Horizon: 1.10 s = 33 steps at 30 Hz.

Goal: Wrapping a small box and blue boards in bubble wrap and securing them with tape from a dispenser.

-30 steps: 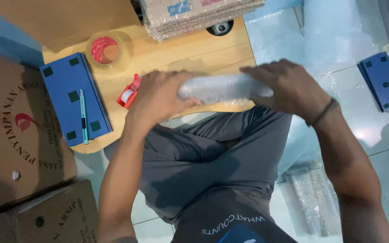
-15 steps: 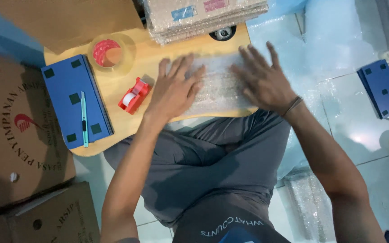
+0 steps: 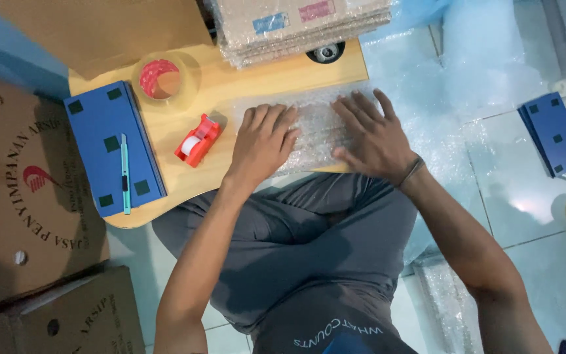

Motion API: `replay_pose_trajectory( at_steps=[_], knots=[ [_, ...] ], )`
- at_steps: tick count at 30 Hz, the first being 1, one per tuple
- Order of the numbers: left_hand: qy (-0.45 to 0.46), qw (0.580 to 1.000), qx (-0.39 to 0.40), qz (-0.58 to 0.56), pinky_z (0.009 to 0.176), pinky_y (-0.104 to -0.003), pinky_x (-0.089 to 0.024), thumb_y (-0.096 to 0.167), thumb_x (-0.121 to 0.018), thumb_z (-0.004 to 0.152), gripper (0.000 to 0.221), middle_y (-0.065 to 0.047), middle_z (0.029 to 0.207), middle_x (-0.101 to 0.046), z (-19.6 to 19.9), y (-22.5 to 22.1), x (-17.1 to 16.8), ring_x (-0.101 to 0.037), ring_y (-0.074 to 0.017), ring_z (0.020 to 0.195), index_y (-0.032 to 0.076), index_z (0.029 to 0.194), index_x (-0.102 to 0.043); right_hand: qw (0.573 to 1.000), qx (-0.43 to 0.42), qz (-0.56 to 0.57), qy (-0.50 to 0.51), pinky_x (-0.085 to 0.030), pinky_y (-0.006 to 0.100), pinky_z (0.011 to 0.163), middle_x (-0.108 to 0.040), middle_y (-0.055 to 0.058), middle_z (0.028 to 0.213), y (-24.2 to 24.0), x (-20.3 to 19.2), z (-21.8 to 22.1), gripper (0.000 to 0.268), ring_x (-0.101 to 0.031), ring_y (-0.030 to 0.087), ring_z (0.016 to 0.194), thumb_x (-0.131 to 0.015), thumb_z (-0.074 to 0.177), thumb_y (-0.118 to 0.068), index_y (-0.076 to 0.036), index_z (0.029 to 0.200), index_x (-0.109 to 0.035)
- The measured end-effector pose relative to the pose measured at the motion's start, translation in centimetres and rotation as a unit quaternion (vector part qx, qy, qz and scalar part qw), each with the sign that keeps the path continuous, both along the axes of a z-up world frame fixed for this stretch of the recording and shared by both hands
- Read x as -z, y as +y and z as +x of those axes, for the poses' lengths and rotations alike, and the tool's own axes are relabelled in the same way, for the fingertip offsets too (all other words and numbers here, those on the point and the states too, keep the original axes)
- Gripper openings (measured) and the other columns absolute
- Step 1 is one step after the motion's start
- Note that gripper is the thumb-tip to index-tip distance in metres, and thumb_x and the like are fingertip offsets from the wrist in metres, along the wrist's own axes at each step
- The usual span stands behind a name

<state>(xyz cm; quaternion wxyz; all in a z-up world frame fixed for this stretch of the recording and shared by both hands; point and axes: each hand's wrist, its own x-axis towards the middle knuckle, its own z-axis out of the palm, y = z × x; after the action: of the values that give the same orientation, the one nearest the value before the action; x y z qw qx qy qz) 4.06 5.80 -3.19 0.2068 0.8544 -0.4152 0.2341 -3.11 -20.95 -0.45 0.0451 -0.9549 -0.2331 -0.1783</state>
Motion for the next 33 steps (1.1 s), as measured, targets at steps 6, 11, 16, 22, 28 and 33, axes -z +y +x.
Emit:
replay_pose_trajectory(
  at_steps=[6, 11, 16, 22, 28, 33],
  knots=[
    [0.028, 0.999, -0.012, 0.009, 0.098, -0.048, -0.042, 0.031, -0.057, 0.106, 0.04, -0.016, 0.113, -0.064, -0.7, -0.3, 0.1, -0.057, -0.0339, 0.113, 0.002, 0.132, -0.068, 0.997, 0.072, 0.011, 0.021, -0.027, 0.069, 0.115, -0.049, 0.03, 0.143, 4.6, 0.6, -2.2, 0.1, -0.045, 0.052, 0.136, -0.046, 0.098, -0.075, 0.001, 0.162, -0.034],
    [0.03, 0.999, -0.017, 0.023, 0.112, -0.054, -0.034, 0.029, -0.056, 0.107, 0.038, -0.016, 0.111, -0.063, -1.0, -0.6, -1.8, -0.055, -0.0359, 0.121, 0.0, 0.126, -0.071, 0.994, 0.094, 0.023, -0.058, -0.026, 0.067, 0.111, -0.051, 0.023, 0.116, 4.7, 1.0, -0.2, 0.096, -0.049, 0.04, 0.105, -0.054, 0.096, -0.079, 0.004, 0.143, -0.057],
    [0.061, 0.998, -0.015, 0.011, 0.106, -0.052, -0.043, 0.028, -0.058, 0.106, 0.04, -0.015, 0.108, -0.059, -0.8, -0.7, -0.5, -0.062, -0.037, 0.109, -0.001, 0.132, -0.066, 0.989, 0.094, 0.076, -0.082, -0.017, 0.073, 0.116, -0.055, 0.02, 0.115, 4.5, 2.1, -0.2, 0.085, -0.052, 0.039, 0.105, -0.068, 0.093, -0.073, 0.001, 0.133, -0.067],
    [0.055, 0.998, -0.007, 0.013, 0.104, -0.049, -0.041, 0.028, -0.057, 0.106, 0.039, -0.023, 0.124, -0.062, -1.2, -0.4, -1.3, -0.057, -0.0373, 0.121, -0.003, 0.126, -0.07, 0.989, 0.075, 0.105, -0.071, -0.039, 0.06, 0.11, -0.054, 0.018, 0.113, 4.4, 2.0, 0.0, 0.083, -0.057, 0.04, 0.103, -0.066, 0.091, -0.072, 0.003, 0.128, -0.068],
    [0.052, 0.999, -0.011, -0.008, 0.102, -0.048, -0.043, 0.031, -0.06, 0.104, 0.037, -0.019, 0.123, -0.066, -1.3, -0.8, -0.5, -0.057, -0.0332, 0.123, 0.0, 0.122, -0.07, 0.99, 0.08, 0.098, -0.066, -0.041, 0.055, 0.107, -0.055, 0.016, 0.114, 3.8, 1.6, 0.4, 0.083, -0.058, 0.037, 0.103, -0.067, 0.088, -0.073, 0.0, 0.127, -0.07],
    [0.036, 0.995, -0.089, -0.006, 0.085, -0.044, -0.045, 0.032, -0.062, 0.101, 0.038, -0.018, 0.117, -0.066, -3.0, -1.5, -1.0, -0.059, -0.0312, 0.105, 0.001, 0.12, -0.069, 0.996, 0.012, 0.092, 0.011, -0.039, 0.054, 0.11, -0.062, 0.015, 0.123, 3.0, -0.9, 1.8, 0.076, -0.06, 0.037, 0.112, -0.08, 0.083, -0.066, -0.006, 0.13, -0.073]
  ],
)
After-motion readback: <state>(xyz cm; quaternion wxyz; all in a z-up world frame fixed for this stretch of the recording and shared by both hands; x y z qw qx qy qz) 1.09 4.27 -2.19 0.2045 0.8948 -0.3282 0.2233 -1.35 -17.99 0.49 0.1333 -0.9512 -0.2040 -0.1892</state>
